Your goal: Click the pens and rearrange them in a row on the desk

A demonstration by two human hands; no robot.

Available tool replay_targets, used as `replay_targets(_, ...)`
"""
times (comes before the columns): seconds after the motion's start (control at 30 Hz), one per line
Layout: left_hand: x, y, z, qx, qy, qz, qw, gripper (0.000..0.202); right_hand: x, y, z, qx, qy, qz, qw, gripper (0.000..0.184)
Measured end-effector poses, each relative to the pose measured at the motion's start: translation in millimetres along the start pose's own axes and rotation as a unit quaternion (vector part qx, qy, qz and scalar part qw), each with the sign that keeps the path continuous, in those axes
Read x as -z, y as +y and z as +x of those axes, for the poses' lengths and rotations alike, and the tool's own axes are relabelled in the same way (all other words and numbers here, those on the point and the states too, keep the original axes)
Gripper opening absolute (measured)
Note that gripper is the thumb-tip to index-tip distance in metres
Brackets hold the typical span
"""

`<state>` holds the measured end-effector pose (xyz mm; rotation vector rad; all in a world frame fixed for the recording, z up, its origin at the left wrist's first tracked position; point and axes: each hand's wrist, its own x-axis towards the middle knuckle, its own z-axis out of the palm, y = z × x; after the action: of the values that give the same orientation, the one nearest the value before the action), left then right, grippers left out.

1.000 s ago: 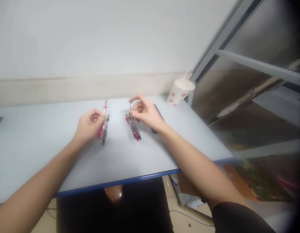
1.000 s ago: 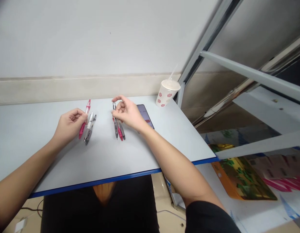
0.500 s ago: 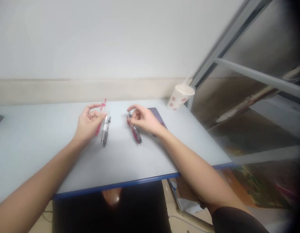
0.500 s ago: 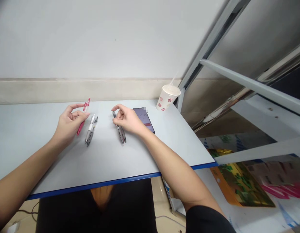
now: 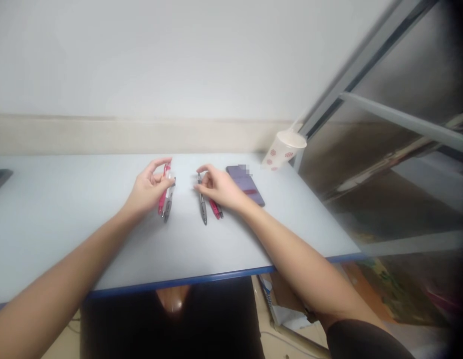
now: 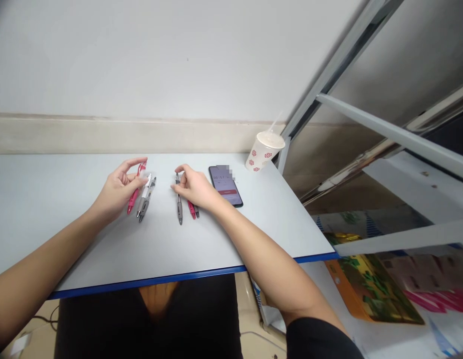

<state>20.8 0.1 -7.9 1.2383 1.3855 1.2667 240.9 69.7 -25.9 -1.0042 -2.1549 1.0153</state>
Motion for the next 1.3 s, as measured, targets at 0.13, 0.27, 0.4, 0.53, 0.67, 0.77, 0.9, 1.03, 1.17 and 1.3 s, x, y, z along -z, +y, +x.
replay_targets(0.13, -1.9, 6, -5, -0.011, -0.018, -0.002, 1.0, 0.063, -3, 7, 4, 0.023, -0.004, -0.1, 0.995, 0.028)
replay_targets(0.27, -0.4, 7, -7, -0.018, -0.03, 0.0, 0.999, 0.059, -2, 12, 4, 0.022, 0.005, -0.173, 0.985, 0.027)
replay_targets(0.4, 1.7, 6, -6, -0.02, -0.025, 0.008, 0.999, 0.057, -2, 15, 4, 0.025, 0.011, -0.176, 0.984, 0.03)
replay_targets(0.53, 2.6, 4, -5, -0.036, -0.02, 0.006, 0.999, 0.053, -1, 12, 1, 0.039, 0.023, -0.171, 0.984, 0.032)
replay_targets(0.67, 2.1, 4, -4, -0.044, -0.002, 0.017, 0.999, 0.043, 1, 9, -4, 0.04, 0.032, -0.18, 0.982, 0.031)
replay_targets(0.77, 1.3, 5, -4, -0.044, 0.017, 0.031, 0.998, 0.034, 3, 12, -5, 0.033, 0.014, -0.196, 0.98, 0.032)
replay_targets(0.9, 1.8, 3, -3, -0.037, 0.036, 0.034, 0.998, 0.029, 3, 10, -4, 0.039, 0.02, -0.18, 0.983, 0.028)
replay_targets(1.03, 3.2, -1, 0, -0.065, 0.053, 0.005, 0.996, 0.052, 2, -11, -10, 0.071, 0.053, -0.113, 0.99, 0.028)
replay_targets(1.17, 1.2, -1, 0, -0.093, 0.056, -0.029, 0.994, 0.067, -4, -32, -21, 0.068, -0.001, -0.036, 0.997, 0.035)
replay_targets(1.3, -1.3, 1, -2, -0.084, 0.044, -0.034, 0.995, 0.044, -14, -36, -27, 0.069, -0.043, 0.014, 0.997, 0.049)
